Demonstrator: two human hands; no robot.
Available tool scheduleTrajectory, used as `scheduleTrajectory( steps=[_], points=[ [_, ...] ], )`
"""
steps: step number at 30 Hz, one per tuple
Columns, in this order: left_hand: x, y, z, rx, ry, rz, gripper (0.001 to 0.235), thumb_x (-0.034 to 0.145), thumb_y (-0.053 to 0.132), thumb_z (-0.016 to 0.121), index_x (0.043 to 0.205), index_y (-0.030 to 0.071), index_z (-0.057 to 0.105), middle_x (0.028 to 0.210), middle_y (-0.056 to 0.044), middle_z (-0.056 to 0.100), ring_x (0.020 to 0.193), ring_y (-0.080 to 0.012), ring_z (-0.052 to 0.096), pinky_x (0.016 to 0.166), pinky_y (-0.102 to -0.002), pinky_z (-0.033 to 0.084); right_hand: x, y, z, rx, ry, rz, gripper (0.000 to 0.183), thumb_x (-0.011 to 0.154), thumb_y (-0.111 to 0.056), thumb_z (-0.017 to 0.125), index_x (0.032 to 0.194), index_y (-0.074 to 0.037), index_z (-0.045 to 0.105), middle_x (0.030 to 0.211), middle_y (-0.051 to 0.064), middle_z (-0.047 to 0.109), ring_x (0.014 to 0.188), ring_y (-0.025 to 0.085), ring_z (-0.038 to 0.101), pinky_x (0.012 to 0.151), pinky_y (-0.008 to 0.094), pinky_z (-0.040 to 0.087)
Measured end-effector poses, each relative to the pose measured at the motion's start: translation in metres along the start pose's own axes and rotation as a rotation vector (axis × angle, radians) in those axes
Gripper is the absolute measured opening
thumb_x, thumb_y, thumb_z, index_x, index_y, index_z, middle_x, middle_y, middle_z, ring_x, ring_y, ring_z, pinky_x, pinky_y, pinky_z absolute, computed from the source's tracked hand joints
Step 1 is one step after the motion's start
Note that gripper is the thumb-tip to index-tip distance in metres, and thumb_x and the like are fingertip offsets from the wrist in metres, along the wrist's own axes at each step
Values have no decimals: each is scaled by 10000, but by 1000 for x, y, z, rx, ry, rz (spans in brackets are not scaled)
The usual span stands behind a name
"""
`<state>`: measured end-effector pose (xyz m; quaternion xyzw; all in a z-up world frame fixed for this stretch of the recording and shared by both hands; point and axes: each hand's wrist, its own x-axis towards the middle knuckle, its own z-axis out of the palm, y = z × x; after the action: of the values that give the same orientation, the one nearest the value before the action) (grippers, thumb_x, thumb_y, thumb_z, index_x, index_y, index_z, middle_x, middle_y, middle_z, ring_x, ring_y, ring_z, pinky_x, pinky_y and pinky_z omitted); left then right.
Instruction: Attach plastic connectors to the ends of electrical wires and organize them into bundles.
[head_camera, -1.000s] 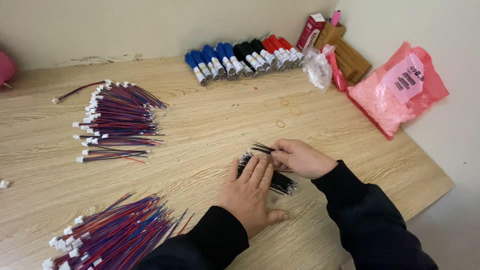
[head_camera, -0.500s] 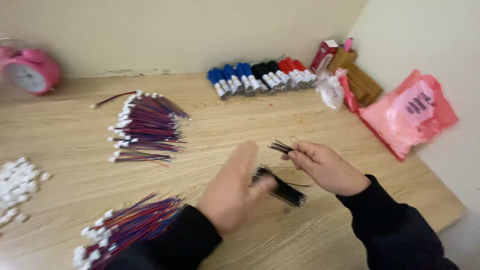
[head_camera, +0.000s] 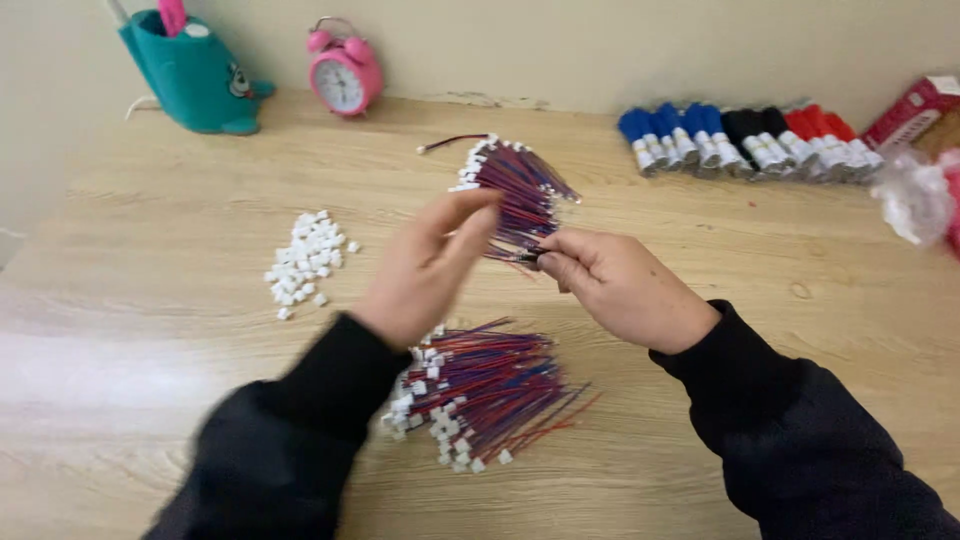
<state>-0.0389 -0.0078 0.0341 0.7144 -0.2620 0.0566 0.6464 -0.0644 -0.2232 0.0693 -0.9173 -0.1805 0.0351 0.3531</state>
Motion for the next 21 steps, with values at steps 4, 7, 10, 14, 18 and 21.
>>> scheduleTrajectory(
  steps=[4, 7, 10, 14, 18, 21],
  points=[
    [-39, -5, -54, 614, -77, -293, 288, 912, 338, 597, 1142, 199, 701, 1000, -37, 749, 978, -306, 683, 808, -460, 537, 18, 2, 34, 38, -46, -44, 224, 989, -224, 499, 985, -110, 692, 693, 55, 667, 745, 177, 612, 767, 357, 522],
    [-58, -30, -59, 781, -232, -377, 297, 842, 333, 655, 1104, 206, 715, 918, -78, 739, 899, -345, 694, 759, -473, 555, 22, -5, 55, -55, -216, -52, 209, 965, -206, 501, 902, -85, 659, 758, 149, 729, 797, 328, 695, 759, 429, 536],
    [-62, -42, -49, 823, -304, -391, 351, 863, 454, 626, 1104, 213, 710, 1023, -72, 692, 940, -356, 684, 790, -472, 566, 16, -5, 64, -172, -293, 36, 210, 967, -256, 489, 968, -148, 670, 879, 109, 748, 915, 302, 708, 812, 418, 540],
    [-54, -52, -35, 839, -356, -281, 223, 884, 408, 606, 924, 221, 721, 915, -49, 645, 827, -319, 666, 720, -453, 532, -5, 20, 68, -229, -296, 37, 218, 961, -294, 507, 897, -139, 645, 796, 63, 703, 793, 252, 671, 733, 375, 499],
    [-51, -51, -26, 898, -373, -184, 185, 833, 294, 609, 703, 183, 681, 771, -43, 614, 708, -308, 638, 583, -478, 496, -28, 36, 66, -158, -249, 9, 200, 944, -303, 527, 937, -146, 651, 833, -3, 701, 753, 158, 663, 685, 293, 473],
    [-50, -48, -24, 864, -398, -191, 120, 795, 281, 639, 821, 211, 733, 852, -24, 670, 830, -284, 633, 709, -445, 507, -26, 36, 55, -102, -237, 93, 210, 928, -327, 564, 869, -163, 682, 710, -36, 650, 671, 114, 605, 636, 272, 459]
  ],
)
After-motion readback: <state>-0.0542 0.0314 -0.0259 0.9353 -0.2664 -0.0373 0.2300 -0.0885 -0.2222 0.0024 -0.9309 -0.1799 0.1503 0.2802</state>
